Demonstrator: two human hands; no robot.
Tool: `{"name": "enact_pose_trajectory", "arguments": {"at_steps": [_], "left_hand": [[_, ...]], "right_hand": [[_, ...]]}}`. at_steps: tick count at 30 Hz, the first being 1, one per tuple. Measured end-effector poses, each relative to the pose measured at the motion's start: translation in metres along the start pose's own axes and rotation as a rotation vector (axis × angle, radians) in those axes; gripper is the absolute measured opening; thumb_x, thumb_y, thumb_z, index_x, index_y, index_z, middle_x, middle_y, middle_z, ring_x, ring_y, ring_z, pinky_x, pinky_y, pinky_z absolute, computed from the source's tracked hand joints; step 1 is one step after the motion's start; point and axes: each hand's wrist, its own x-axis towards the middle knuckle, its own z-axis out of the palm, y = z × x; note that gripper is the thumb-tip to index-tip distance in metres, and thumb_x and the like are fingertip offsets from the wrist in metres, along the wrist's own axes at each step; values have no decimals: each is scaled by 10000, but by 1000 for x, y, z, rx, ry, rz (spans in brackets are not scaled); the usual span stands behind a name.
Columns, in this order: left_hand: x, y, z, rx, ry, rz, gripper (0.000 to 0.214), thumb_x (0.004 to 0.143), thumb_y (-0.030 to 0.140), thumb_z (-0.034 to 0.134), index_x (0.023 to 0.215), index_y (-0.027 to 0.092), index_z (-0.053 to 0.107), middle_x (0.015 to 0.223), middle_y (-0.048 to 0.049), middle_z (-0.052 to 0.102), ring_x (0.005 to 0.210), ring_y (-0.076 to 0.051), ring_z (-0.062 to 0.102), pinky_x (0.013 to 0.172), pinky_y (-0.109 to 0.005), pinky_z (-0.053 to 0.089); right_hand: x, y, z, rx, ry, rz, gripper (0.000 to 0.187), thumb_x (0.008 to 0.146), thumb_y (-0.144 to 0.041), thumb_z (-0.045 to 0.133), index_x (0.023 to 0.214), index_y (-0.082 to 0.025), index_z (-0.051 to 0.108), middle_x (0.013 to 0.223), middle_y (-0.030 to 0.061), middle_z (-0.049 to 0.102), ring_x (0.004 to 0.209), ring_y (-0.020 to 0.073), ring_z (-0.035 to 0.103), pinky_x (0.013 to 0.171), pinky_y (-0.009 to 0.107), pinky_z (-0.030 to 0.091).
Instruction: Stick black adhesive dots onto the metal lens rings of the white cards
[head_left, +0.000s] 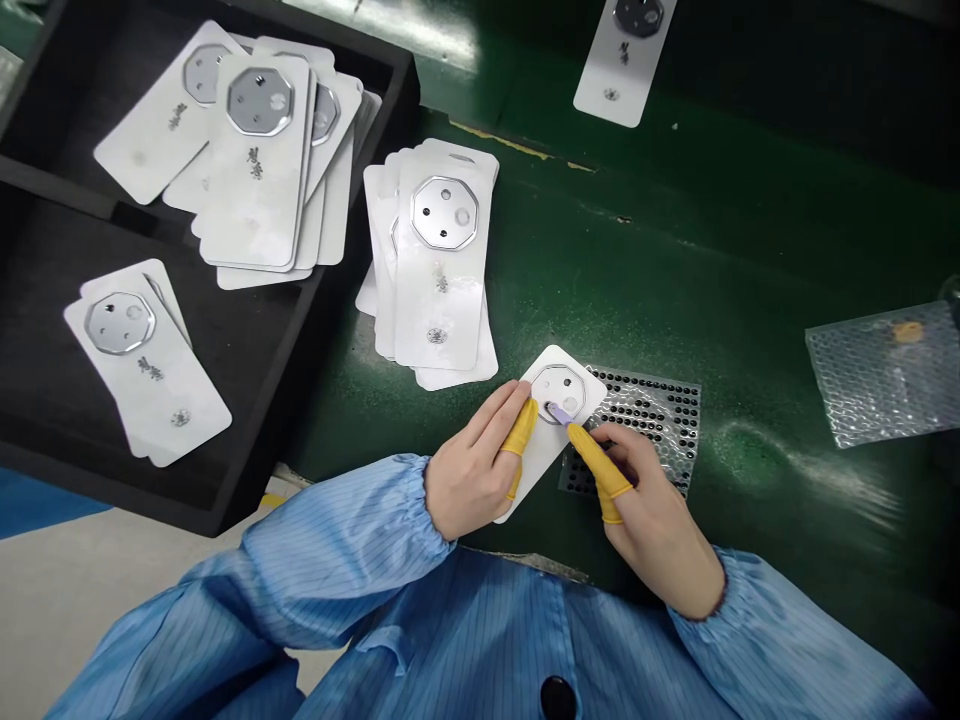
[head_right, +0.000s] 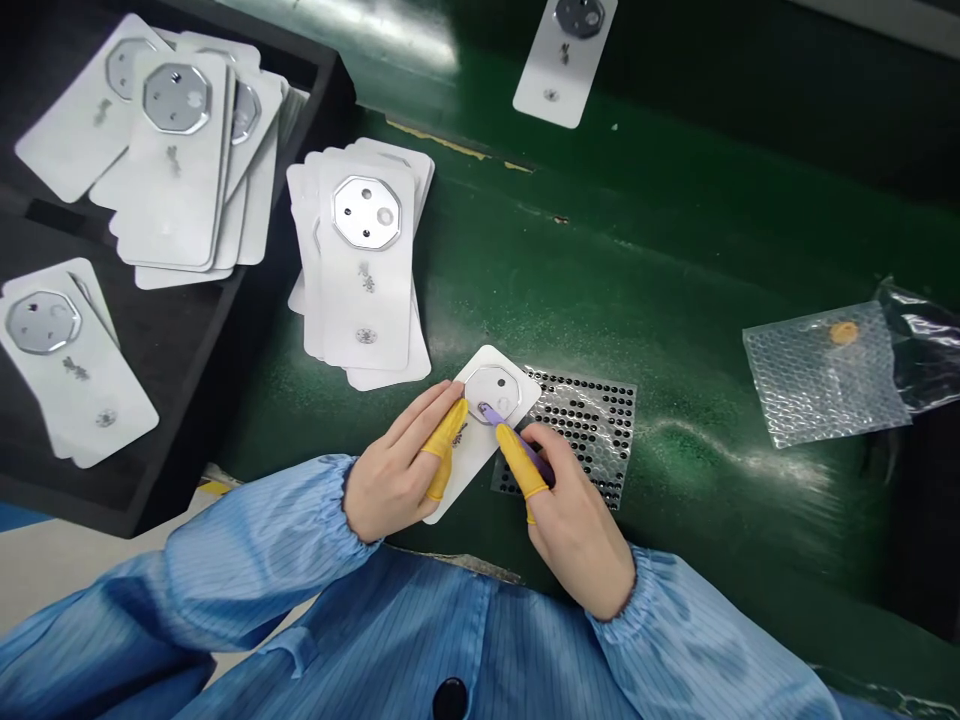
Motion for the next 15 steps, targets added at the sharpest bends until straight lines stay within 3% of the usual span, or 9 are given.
{"name": "enact_pose_trajectory", "arguments": {"at_steps": [8, 15], "left_hand": [[0, 2, -1, -44, 3, -57, 229, 765, -42, 449, 611, 108, 525, 1343, -278, 496, 1339, -369, 362, 1002, -478, 512], [-1, 2, 0, -86, -17, -63, 205, 740, -61, 470, 611, 93, 516, 1396, -300, 418, 1331, -397, 367, 1025, -498, 485]], "right_hand": [[-1, -3, 1, -7, -63, 133, 553, 796, -10, 363, 1317, -191, 399, 1161, 121, 522, 936, 179, 608, 784, 307, 582], [5, -10, -4, -151, -101, 4, 473, 811, 40, 316, 1248, -107, 427, 1214, 181, 472, 1065, 234, 535, 828, 367, 582]]}}
